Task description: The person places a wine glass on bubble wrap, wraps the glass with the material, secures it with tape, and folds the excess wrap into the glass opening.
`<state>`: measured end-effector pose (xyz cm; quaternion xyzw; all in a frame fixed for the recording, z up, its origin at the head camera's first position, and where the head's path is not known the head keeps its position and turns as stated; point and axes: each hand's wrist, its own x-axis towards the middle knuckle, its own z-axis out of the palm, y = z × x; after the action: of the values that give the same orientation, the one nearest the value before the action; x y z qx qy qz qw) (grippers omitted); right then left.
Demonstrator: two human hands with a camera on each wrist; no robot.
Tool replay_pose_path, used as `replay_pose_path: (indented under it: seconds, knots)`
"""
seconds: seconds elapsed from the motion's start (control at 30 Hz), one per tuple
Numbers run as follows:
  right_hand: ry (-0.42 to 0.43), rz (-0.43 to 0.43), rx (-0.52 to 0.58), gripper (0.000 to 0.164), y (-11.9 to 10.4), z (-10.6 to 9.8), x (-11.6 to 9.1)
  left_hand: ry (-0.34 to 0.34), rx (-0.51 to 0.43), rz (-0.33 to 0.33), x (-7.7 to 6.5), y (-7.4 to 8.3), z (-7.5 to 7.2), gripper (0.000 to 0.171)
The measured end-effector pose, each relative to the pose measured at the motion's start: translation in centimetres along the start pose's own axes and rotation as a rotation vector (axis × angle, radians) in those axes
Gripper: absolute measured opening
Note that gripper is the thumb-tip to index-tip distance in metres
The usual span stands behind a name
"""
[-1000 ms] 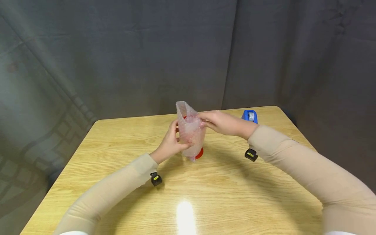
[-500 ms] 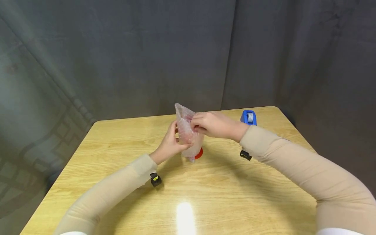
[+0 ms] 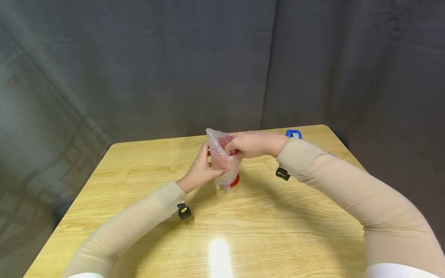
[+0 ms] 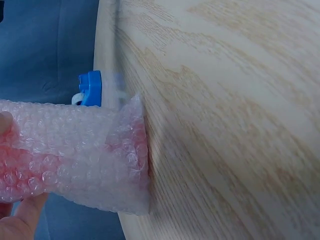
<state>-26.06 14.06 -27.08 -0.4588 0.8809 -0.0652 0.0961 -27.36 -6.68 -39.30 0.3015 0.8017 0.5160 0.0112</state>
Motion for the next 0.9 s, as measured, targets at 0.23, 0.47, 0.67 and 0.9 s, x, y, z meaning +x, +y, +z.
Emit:
replay_pose_path:
  seconds: [0.23,0.47,0.67,0.9]
  knots:
    - [0.12,-0.024,-0.027,0.013,0.0,0.9,-0.7,0.017,-0.012,0.002,0.0,0.0,0.3,0.097]
    - [0.41,-0.034,-0.133,0.026,0.1,2.8,-2.6,0.012,-0.018,0.004,0.1,0.1,0.6,0.097]
    - [0.35,-0.028,-0.081,0.017,0.1,2.5,-2.2,0.0,-0.015,-0.003,0.1,0.4,0.6,0.098]
    - [0.217,-0.007,0.009,0.014,-0.1,1.4,-1.8,-0.012,-0.017,0.003,0.0,0.5,0.5,0.099]
